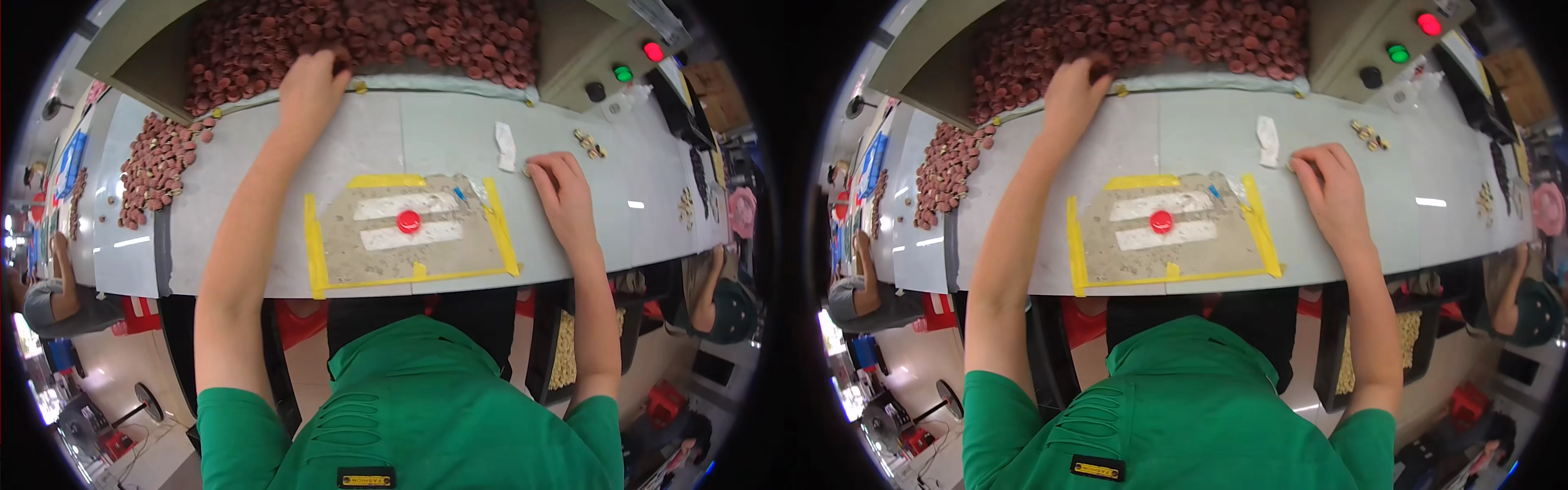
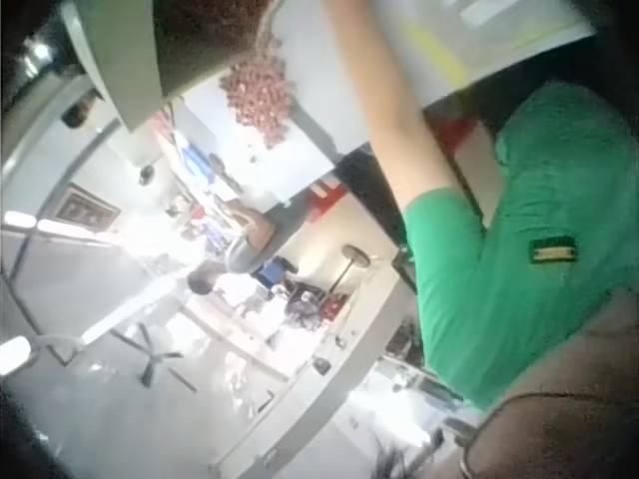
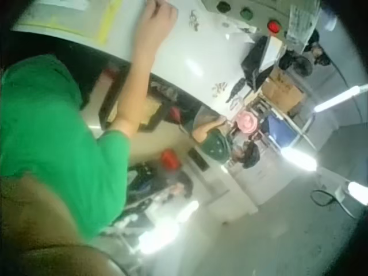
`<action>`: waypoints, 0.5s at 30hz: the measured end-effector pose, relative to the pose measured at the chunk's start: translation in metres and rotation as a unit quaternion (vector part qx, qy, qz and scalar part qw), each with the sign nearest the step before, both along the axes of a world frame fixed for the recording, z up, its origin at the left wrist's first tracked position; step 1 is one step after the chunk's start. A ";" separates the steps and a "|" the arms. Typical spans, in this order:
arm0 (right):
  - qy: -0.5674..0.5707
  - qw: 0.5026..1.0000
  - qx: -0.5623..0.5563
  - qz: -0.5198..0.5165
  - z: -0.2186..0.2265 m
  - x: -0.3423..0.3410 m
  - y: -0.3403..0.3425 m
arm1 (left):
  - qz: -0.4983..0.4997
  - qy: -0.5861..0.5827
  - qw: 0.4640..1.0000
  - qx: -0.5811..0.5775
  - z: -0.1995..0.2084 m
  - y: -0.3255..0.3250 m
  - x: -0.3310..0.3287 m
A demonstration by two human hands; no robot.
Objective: The person assembles toy figurine parts by taking face pieces and pink hair pieces, dipping the components in glue from a cap, refilling glue from a squeeze bottle, and pressing the pieces together by hand.
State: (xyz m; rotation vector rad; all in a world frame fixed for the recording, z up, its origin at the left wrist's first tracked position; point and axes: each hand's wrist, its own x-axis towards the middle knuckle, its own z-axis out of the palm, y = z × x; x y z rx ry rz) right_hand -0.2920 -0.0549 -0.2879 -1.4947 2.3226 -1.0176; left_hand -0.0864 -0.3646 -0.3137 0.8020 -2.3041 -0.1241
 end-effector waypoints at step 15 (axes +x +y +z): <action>0.154 0.981 -0.016 0.118 0.008 0.012 0.000 | -0.136 0.383 0.585 0.702 0.036 0.169 0.102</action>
